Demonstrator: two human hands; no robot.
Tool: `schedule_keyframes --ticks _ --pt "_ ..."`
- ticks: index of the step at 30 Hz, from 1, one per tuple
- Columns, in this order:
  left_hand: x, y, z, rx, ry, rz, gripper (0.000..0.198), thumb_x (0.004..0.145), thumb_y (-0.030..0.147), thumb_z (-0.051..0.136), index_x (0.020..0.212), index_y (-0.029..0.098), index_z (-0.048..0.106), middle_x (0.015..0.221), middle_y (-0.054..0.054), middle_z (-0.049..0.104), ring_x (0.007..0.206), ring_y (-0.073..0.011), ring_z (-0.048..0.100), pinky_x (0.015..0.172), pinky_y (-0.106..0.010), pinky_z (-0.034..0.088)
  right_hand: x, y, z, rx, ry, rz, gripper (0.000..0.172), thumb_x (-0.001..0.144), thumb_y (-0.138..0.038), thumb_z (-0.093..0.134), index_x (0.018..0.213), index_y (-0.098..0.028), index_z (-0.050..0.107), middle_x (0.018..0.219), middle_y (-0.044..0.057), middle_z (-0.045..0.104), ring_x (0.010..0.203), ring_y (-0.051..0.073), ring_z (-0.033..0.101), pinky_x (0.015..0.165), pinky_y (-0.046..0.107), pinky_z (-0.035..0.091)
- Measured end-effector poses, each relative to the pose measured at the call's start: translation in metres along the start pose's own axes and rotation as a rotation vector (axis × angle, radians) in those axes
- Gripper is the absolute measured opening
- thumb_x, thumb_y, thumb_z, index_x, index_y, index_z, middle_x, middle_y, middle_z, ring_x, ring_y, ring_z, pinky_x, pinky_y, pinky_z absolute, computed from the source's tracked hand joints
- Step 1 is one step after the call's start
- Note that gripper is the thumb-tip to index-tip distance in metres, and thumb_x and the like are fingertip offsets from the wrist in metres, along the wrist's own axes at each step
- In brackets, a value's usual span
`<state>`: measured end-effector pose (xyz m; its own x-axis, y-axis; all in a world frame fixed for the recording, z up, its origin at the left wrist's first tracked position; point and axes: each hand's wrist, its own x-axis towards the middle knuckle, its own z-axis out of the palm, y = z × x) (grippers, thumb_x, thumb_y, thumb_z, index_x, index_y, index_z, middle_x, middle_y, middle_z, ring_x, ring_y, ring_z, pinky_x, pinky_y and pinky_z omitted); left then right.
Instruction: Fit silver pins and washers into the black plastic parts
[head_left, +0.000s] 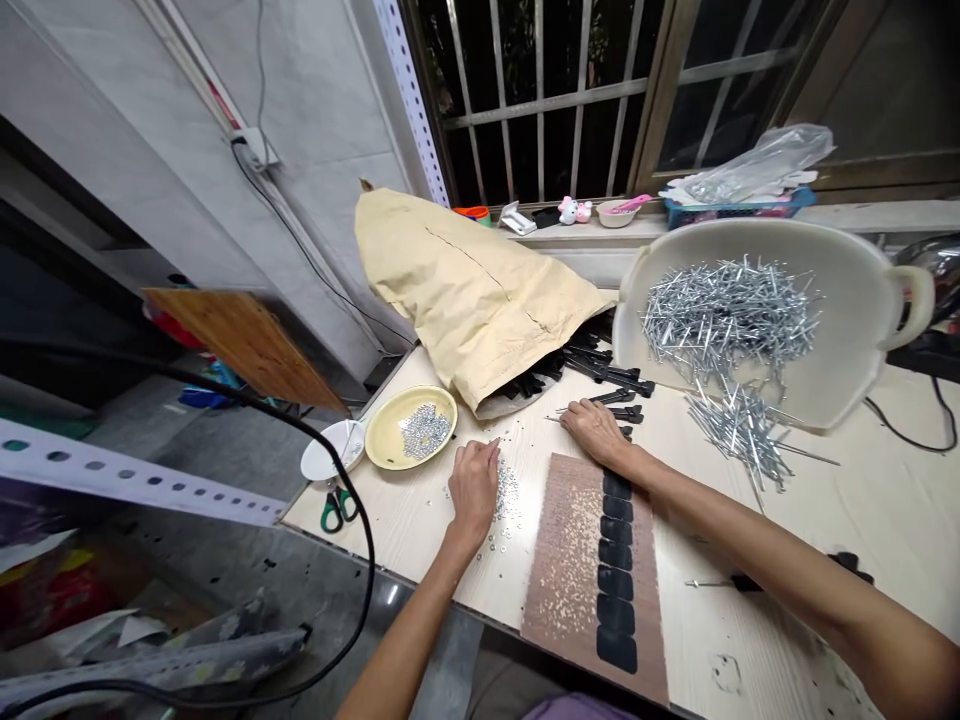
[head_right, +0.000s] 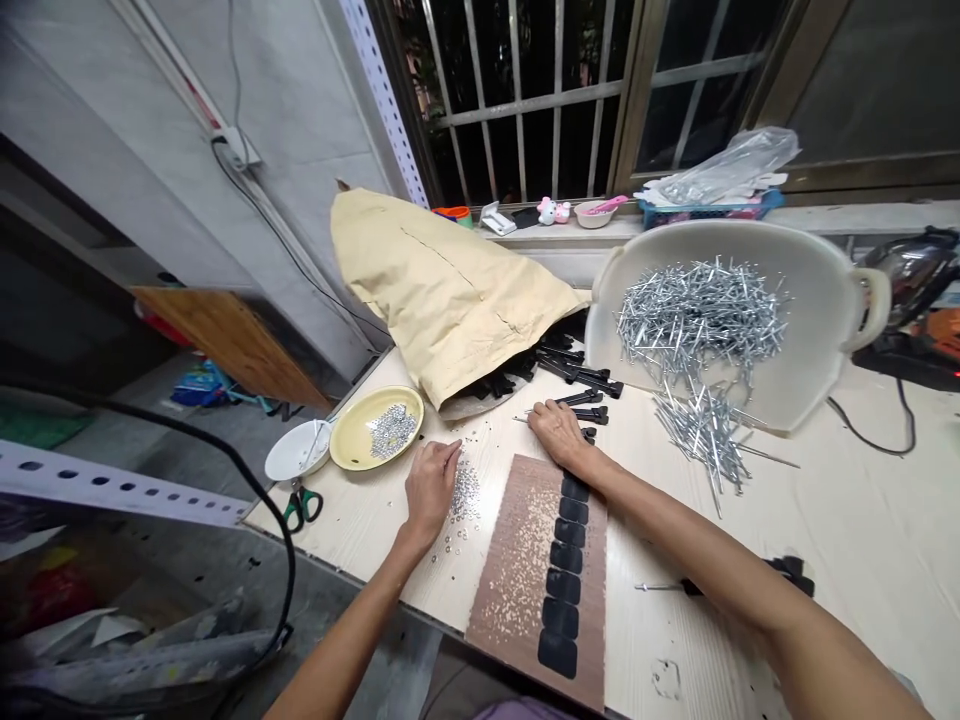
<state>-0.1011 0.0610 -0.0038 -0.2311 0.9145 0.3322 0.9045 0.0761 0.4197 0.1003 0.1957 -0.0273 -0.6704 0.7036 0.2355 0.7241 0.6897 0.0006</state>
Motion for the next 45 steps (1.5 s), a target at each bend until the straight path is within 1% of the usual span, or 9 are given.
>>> schedule_keyframes --ticks 4,8,16,25,28,32,35,40,45 --pt "0.022 -0.002 0.011 0.236 -0.144 -0.009 0.028 0.091 0.025 0.04 0.087 0.02 0.068 0.089 -0.007 0.06 0.086 -0.0221 0.047 0.056 -0.028 0.031 -0.005 0.003 -0.002 -0.025 0.016 -0.002 0.022 0.093 -0.02 0.042 0.083 -0.013 0.061 0.084 0.009 0.061 0.08 0.02 0.049 0.068 0.031 0.033" --pt "0.029 -0.006 0.019 0.315 -0.233 0.053 0.028 0.092 0.021 0.038 0.084 0.02 0.065 0.093 -0.006 0.06 0.09 -0.0231 0.047 0.053 -0.029 0.028 -0.018 0.005 -0.018 0.054 0.156 -0.082 0.024 0.095 -0.02 0.037 0.096 -0.015 0.061 0.085 0.006 0.061 0.08 0.018 0.05 0.071 0.029 0.037" --pt "0.038 -0.011 0.022 0.381 -0.245 0.161 0.028 0.091 0.013 0.034 0.096 0.019 0.061 0.1 -0.007 0.058 0.094 -0.023 0.049 0.059 -0.029 0.035 -0.041 -0.026 -0.065 0.349 0.31 -0.061 0.025 0.095 -0.021 0.038 0.108 -0.017 0.059 0.093 0.007 0.061 0.085 0.016 0.056 0.074 0.027 0.045" --pt "0.049 -0.007 0.02 0.262 -0.247 0.17 0.021 0.088 0.015 0.04 0.088 0.013 0.061 0.095 -0.013 0.061 0.093 -0.0251 0.053 0.066 -0.032 0.04 -0.071 -0.044 -0.075 0.487 0.277 0.009 0.028 0.095 -0.023 0.038 0.114 -0.019 0.059 0.09 0.006 0.06 0.084 0.015 0.058 0.074 0.029 0.05" --pt "0.042 -0.002 0.014 -0.043 -0.2 0.052 0.014 0.084 0.022 0.049 0.08 0.015 0.061 0.086 -0.009 0.062 0.081 -0.0204 0.057 0.067 -0.029 0.041 -0.077 -0.045 -0.079 0.536 0.298 0.054 0.027 0.095 -0.023 0.039 0.113 -0.02 0.059 0.09 0.005 0.06 0.083 0.015 0.059 0.073 0.028 0.051" --pt "0.027 0.016 0.003 -0.975 -0.338 -0.358 0.019 0.074 0.033 0.063 0.074 0.015 0.059 0.074 -0.004 0.062 0.06 -0.0128 0.055 0.053 -0.023 0.04 -0.08 -0.052 -0.088 0.618 0.301 0.093 0.027 0.094 -0.022 0.041 0.113 -0.021 0.06 0.091 0.005 0.059 0.082 0.014 0.059 0.073 0.027 0.05" --pt "0.017 0.036 -0.007 -1.39 -0.388 -0.528 0.024 0.065 0.029 0.073 0.073 0.013 0.057 0.08 -0.006 0.065 0.063 -0.0097 0.056 0.054 -0.021 0.043 -0.08 -0.06 -0.094 0.642 0.291 0.107 0.027 0.093 -0.022 0.044 0.114 -0.024 0.06 0.093 0.004 0.058 0.083 0.014 0.058 0.074 0.027 0.05" --pt "0.005 0.066 -0.019 -1.486 -0.307 -0.487 0.026 0.063 0.026 0.077 0.075 0.012 0.059 0.075 -0.004 0.065 0.06 -0.0084 0.058 0.062 -0.022 0.049 -0.084 -0.066 -0.094 0.583 0.257 0.132 0.03 0.093 -0.024 0.043 0.119 -0.028 0.058 0.087 0.003 0.055 0.076 0.013 0.057 0.069 0.025 0.048" --pt "-0.001 0.078 -0.021 -1.424 -0.302 -0.42 0.023 0.07 0.028 0.072 0.08 0.011 0.059 0.072 -0.003 0.065 0.062 -0.0094 0.061 0.067 -0.024 0.05 -0.09 -0.064 -0.092 0.516 0.23 0.179 0.031 0.093 -0.025 0.043 0.119 -0.031 0.058 0.084 0.002 0.054 0.072 0.011 0.056 0.065 0.022 0.046"
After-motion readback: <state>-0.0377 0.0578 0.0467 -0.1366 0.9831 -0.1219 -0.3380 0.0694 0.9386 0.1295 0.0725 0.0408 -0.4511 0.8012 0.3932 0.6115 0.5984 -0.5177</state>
